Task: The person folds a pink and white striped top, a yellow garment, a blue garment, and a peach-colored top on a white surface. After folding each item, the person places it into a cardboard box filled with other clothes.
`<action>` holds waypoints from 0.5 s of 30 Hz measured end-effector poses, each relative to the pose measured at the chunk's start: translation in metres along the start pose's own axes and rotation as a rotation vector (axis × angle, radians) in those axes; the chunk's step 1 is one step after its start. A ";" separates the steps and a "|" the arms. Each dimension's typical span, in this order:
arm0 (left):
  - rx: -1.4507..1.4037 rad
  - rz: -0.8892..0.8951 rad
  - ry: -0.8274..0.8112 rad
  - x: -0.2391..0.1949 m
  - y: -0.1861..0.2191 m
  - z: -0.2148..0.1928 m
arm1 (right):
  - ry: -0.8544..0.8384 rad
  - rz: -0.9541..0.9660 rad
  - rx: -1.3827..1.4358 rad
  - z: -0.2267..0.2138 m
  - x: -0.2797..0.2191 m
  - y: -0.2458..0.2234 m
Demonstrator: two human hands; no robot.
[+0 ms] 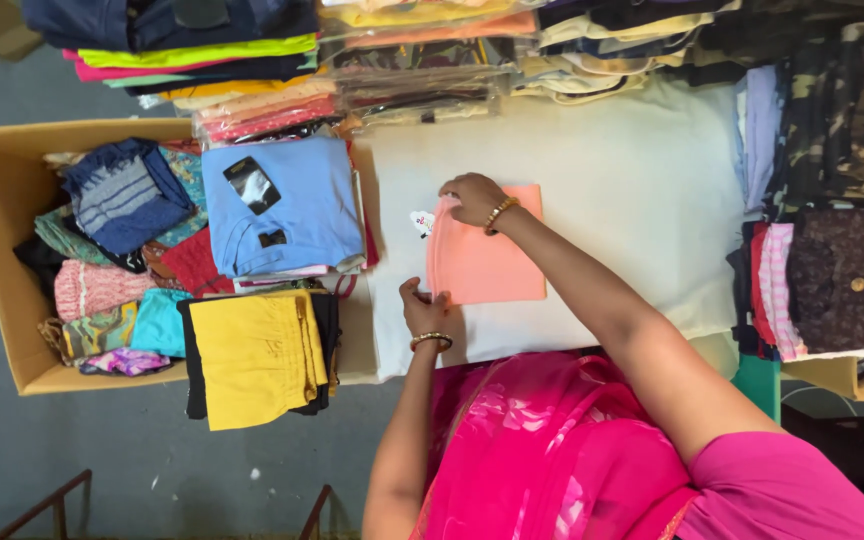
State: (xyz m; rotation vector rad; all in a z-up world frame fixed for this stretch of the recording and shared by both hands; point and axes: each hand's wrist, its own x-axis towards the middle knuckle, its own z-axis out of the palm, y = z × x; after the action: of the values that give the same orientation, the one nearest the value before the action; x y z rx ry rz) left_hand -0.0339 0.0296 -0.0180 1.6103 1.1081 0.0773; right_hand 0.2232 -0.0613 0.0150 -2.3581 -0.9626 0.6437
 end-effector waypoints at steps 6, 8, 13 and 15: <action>0.110 -0.092 -0.474 0.035 -0.005 -0.022 | 0.032 0.019 -0.014 -0.083 -0.081 -0.023; 0.249 0.161 -0.575 0.036 0.014 -0.037 | 0.092 0.050 0.043 -0.110 -0.107 -0.034; 0.317 0.557 -0.426 0.040 0.107 -0.099 | 0.170 0.022 0.287 -0.140 -0.110 -0.057; 0.403 0.543 -0.390 0.050 0.153 -0.130 | 0.177 -0.029 0.396 -0.134 -0.088 -0.065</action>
State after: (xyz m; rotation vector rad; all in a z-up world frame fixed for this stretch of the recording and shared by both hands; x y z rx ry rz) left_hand 0.0122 0.1690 0.1282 2.1431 0.3789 -0.1082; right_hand 0.2150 -0.1224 0.1766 -2.0081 -0.7155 0.5457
